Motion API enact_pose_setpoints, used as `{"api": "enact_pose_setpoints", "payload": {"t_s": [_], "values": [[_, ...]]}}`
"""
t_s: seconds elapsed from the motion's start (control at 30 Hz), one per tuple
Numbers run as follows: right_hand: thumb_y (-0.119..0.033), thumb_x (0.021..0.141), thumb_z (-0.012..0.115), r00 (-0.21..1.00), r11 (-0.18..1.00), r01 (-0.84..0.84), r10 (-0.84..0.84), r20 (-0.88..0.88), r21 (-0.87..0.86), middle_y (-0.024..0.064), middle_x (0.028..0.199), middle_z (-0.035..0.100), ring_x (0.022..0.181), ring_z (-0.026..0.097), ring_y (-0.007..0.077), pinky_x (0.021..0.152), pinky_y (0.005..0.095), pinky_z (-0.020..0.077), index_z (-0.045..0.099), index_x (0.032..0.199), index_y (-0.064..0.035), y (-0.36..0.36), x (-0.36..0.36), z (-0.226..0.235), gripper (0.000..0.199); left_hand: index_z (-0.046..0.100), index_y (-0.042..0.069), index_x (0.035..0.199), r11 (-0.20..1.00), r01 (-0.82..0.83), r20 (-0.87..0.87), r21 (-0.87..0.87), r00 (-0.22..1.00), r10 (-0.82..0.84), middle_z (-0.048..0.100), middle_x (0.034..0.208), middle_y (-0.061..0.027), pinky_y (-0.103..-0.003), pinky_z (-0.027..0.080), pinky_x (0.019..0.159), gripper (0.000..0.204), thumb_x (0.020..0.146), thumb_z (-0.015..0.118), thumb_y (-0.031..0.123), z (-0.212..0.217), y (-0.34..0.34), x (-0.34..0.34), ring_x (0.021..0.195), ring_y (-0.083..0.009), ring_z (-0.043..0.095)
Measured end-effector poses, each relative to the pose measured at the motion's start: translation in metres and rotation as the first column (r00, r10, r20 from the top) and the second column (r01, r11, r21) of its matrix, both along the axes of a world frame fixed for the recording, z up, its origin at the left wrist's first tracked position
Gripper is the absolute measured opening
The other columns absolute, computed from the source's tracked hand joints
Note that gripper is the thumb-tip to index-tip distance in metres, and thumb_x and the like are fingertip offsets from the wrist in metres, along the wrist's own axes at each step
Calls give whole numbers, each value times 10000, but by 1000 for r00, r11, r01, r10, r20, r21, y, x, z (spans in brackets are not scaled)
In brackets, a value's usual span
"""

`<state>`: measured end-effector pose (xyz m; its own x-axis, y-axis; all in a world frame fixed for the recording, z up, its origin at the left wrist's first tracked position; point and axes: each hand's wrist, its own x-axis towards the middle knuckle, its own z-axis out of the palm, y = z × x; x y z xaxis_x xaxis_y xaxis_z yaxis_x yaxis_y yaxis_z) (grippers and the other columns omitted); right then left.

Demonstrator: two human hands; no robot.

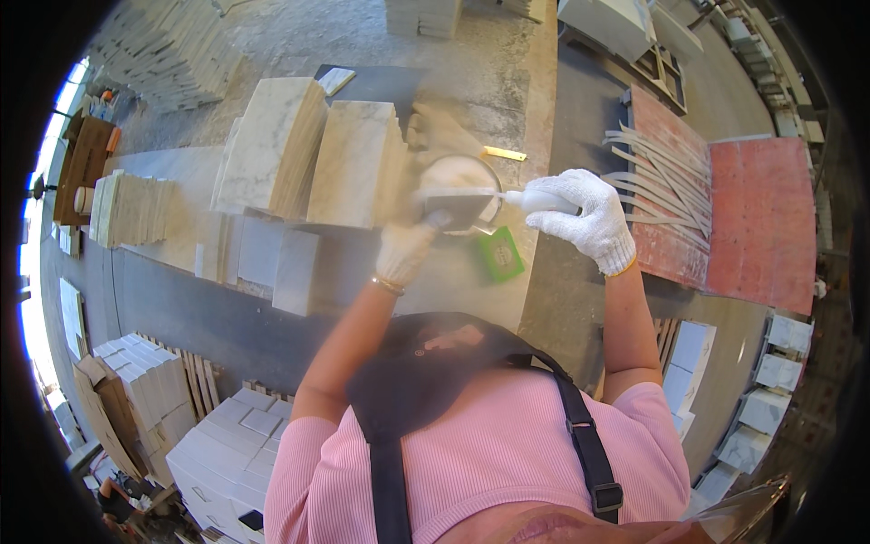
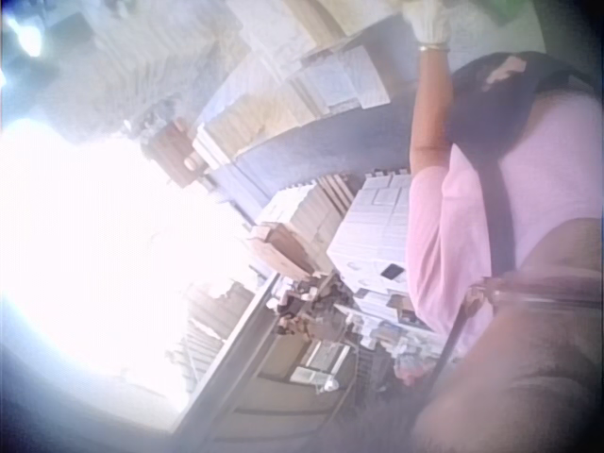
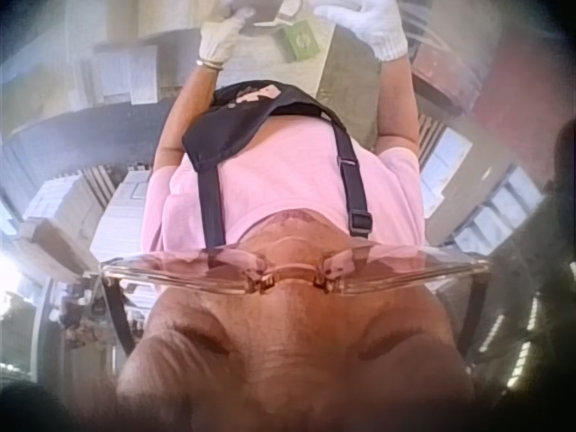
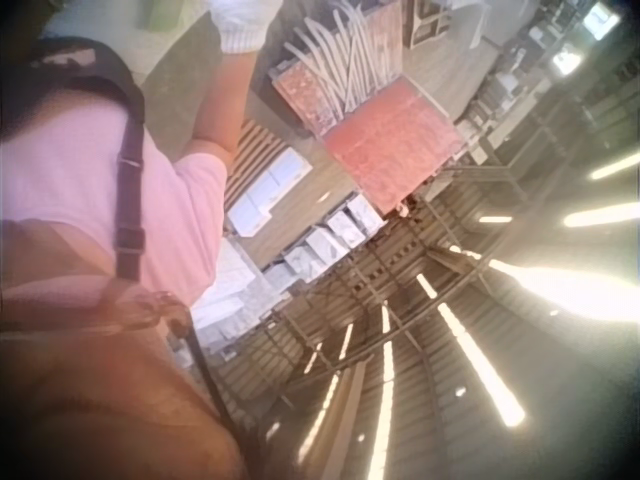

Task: The person applies a white paste to the edges of rectangular tiles using a small metal spatula, then smooths the edges with a green block. The person repeats this process on multiple tiles, stacking finished pieces on the workbench.

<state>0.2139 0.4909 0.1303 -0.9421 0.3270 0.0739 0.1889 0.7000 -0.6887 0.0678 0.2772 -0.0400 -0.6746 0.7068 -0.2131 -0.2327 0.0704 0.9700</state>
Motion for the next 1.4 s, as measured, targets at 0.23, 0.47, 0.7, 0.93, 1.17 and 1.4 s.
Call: {"api": "enact_pose_setpoints", "payload": {"t_s": [0.23, 0.47, 0.7, 0.93, 1.17, 1.4], "values": [[-176, 677, 892, 998, 998, -36, 39, -55, 45, 77, 848, 725, 805, 647, 237, 772, 344, 512, 780, 1027, -59, 3, -2, -6, 386, 633, 30, 1277, 999, -25, 64, 28, 998, 23, 692, 1174, -38, -303, 482, 950, 427, 930, 756, 245, 3, 1, 2, 1063, -129, 599], [-169, 674, 894, 997, 998, -39, 41, -62, 40, 86, 861, 711, 808, 651, 230, 759, 335, 518, 772, 1041, -53, 3, 0, -7, 404, 634, 37, 1278, 999, -44, 135, 19, 990, 41, 686, 1193, -42, -307, 481, 964, 412, 935, 750, 233, -1, 1, 3, 1081, -133, 599], [-176, 674, 898, 998, 997, -39, 43, -53, 71, 88, 868, 704, 813, 656, 229, 754, 333, 523, 768, 1043, -50, 2, -1, -6, 410, 628, 37, 1286, 1000, -17, 96, 11, 995, 15, 685, 1195, -41, -308, 481, 969, 410, 939, 744, 223, 0, 0, 1, 1091, -133, 599], [-177, 673, 899, 998, 998, -26, 29, -50, 58, 85, 870, 711, 817, 661, 229, 756, 334, 525, 769, 1047, -49, 4, 1, -8, 417, 631, 28, 1276, 998, -28, 92, 61, 996, 23, 688, 1190, -41, -305, 483, 968, 392, 939, 741, 196, -3, 2, 2, 1085, -130, 601], [-120, 684, 884, 997, 999, -46, 46, -59, 13, 86, 918, 730, 830, 665, 215, 774, 330, 527, 769, 1057, -44, 0, -2, -6, 397, 644, 8, 1252, 994, -70, 110, 87, 992, 60, 687, 1161, -49, -307, 503, 899, 476, 874, 810, 244, -5, 3, 2, 1025, -140, 608], [-1, 752, 839, 965, 768, 263, -213, 154, -584, 46, 1047, 732, 998, 664, 132, 889, 283, 533, 709, 1144, -7, 0, 5, 0, 413, 647, 16, 1246, 994, -59, 111, 97, 993, 48, 687, 1150, -57, -306, 506, 882, 468, 872, 814, 243, 4, 2, 2, 1015, -146, 610]]}}
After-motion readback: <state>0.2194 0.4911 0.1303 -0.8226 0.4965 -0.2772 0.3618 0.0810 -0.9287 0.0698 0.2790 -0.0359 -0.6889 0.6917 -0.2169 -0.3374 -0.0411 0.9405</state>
